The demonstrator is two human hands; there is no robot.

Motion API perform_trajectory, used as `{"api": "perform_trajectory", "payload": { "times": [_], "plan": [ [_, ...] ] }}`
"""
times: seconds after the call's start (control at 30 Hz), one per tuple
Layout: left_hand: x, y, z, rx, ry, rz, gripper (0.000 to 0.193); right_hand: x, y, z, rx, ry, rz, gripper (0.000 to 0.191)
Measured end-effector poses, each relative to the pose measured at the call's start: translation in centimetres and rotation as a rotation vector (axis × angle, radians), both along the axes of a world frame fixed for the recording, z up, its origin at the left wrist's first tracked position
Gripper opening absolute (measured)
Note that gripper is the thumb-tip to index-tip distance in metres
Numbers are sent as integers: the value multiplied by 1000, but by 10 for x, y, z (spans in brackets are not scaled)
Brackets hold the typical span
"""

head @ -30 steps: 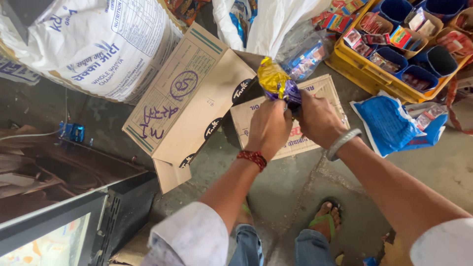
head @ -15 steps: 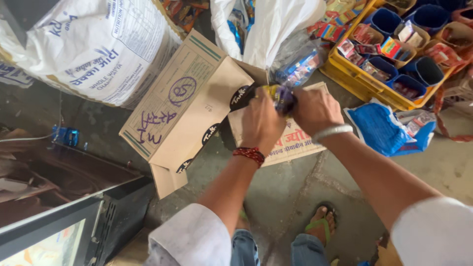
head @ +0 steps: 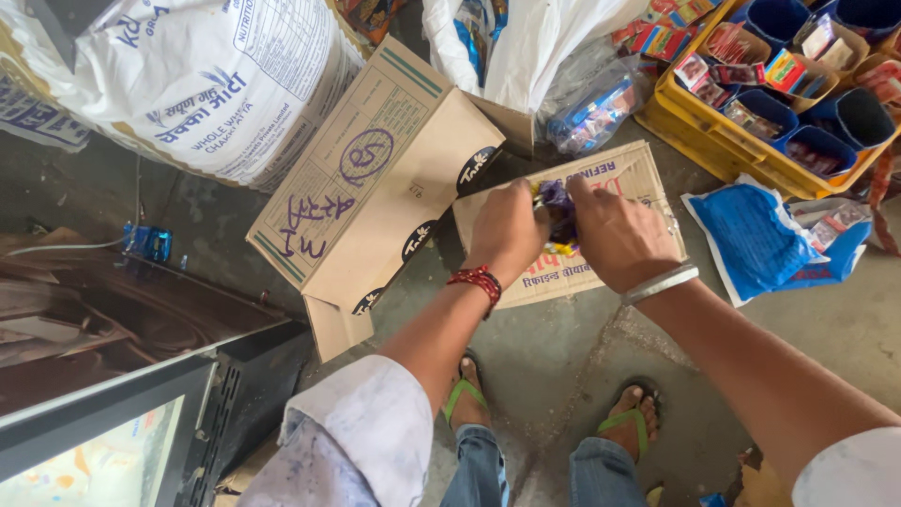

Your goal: The person organizes snack items in a small store. They place a large plastic jar on a shelf, then pick up a long strip of blue-wrapped snack packets from a cardboard box. They separate the packets and arrange them into a yellow compartmentalized tray on the floor.

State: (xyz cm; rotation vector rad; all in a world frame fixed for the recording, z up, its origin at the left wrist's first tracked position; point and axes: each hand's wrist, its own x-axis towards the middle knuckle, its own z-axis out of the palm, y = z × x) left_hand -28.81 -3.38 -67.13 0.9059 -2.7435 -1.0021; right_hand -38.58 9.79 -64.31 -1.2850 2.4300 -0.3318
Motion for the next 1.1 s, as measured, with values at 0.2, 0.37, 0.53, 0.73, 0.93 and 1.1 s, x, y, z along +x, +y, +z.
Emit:
{"api": "perform_trajectory", "payload": {
  "times": [0.2, 0.37, 0.53, 0.73, 0.93, 1.1],
  "plan": [
    [-2, 9, 1, 62, 110, -38, 12, -7, 8, -18, -156, 213, 108, 22],
    [3, 43, 11, 116, 316, -68, 23, -52, -5, -43, -41, 8, -380, 12],
    [12, 38, 2, 158, 294, 236, 17, -51, -3, -40, -196, -7, -244, 11],
    [37, 12, 7, 196, 173, 230, 16, -23, -3, -26, -284, -257, -299, 17],
    [51, 2, 19, -151, 176, -118, 14, -6, -7, -32, -267, -437, -370, 17],
    [29, 4, -2, -359, -13, -376, 23, -3, -9, -34, -264, -429, -317, 20]
  ]
}}
